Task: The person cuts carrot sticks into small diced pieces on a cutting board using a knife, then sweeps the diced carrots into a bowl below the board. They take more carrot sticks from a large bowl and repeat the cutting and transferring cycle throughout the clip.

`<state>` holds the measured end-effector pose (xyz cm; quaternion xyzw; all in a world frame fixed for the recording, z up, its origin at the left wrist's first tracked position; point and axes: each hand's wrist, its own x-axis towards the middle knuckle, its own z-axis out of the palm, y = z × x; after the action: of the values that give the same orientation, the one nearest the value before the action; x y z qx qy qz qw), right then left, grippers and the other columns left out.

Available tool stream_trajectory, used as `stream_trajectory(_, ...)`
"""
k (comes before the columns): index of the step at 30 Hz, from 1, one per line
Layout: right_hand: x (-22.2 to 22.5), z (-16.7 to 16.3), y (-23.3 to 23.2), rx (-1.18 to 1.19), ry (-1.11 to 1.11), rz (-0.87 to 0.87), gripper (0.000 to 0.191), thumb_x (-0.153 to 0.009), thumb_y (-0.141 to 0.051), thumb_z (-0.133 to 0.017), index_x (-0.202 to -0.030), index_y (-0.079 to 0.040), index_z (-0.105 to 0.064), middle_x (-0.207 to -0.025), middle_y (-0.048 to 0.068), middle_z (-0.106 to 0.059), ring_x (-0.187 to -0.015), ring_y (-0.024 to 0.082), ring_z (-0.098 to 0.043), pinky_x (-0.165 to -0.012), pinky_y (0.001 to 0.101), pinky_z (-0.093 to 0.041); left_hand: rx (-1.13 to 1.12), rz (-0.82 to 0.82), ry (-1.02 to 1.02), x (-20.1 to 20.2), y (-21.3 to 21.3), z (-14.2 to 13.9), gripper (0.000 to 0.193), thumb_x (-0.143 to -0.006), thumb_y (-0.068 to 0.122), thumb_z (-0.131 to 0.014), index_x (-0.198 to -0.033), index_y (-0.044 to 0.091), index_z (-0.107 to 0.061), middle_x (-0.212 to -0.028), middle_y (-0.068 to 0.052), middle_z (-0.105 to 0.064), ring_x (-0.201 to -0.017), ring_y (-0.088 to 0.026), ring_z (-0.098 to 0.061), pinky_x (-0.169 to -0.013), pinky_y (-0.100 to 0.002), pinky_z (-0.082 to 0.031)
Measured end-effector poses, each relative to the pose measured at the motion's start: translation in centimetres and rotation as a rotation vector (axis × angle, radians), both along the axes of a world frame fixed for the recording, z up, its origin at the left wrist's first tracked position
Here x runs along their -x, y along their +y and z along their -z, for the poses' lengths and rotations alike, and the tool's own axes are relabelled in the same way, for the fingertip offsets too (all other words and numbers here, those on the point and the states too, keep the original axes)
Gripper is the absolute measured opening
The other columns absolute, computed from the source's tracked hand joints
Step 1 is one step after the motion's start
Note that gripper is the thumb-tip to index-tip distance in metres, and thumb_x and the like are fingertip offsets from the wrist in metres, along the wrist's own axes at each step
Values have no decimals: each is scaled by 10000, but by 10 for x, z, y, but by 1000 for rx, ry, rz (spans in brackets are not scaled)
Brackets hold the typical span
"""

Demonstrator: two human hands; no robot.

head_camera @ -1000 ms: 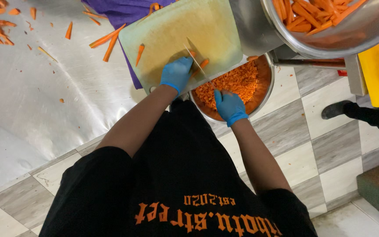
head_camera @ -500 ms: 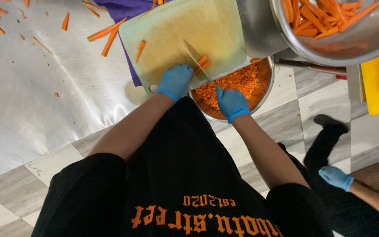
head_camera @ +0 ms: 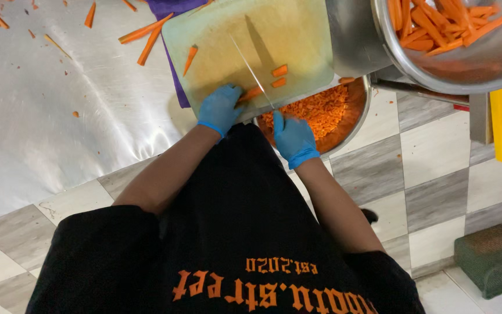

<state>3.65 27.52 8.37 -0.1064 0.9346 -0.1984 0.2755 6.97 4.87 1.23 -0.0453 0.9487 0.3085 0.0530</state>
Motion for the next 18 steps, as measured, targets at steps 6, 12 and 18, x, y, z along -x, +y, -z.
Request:
stream_trajectory(6, -3, -16, -10, 54, 36, 30, 475, -1049, -420, -467, -938, -26, -707, -967, 274, -713, -924, 499, -643, -827, 600, -492, -35, -4, 19, -6, -6, 12, 249, -870, 285, -770, -1003, 85, -702, -968, -143, -689, -910, -363, -680, -784, -481, -544)
stream_trajectory(12, -6, -13, -9, 103, 31, -30, 475, -1070, -415, -461, -953, -13, -686, -988, 282, -706, -920, 501, -649, -831, 601, -500, -86, -96, 40, -12, -5, 8, 228, -821, 212, -753, -1003, 77, -720, -1008, -156, -703, -938, -376, -674, -806, -479, -547)
stream_trajectory(18, -14, 35, -16, -109, -75, -49, 575, -1075, -466, -430, -861, -22, -727, -944, 288, -704, -891, 490, -668, -828, 589, -516, -60, -116, -84, -9, -4, -1, 215, -871, 263, -763, -962, 74, -713, -987, -169, -696, -917, -381, -673, -800, -490, -546)
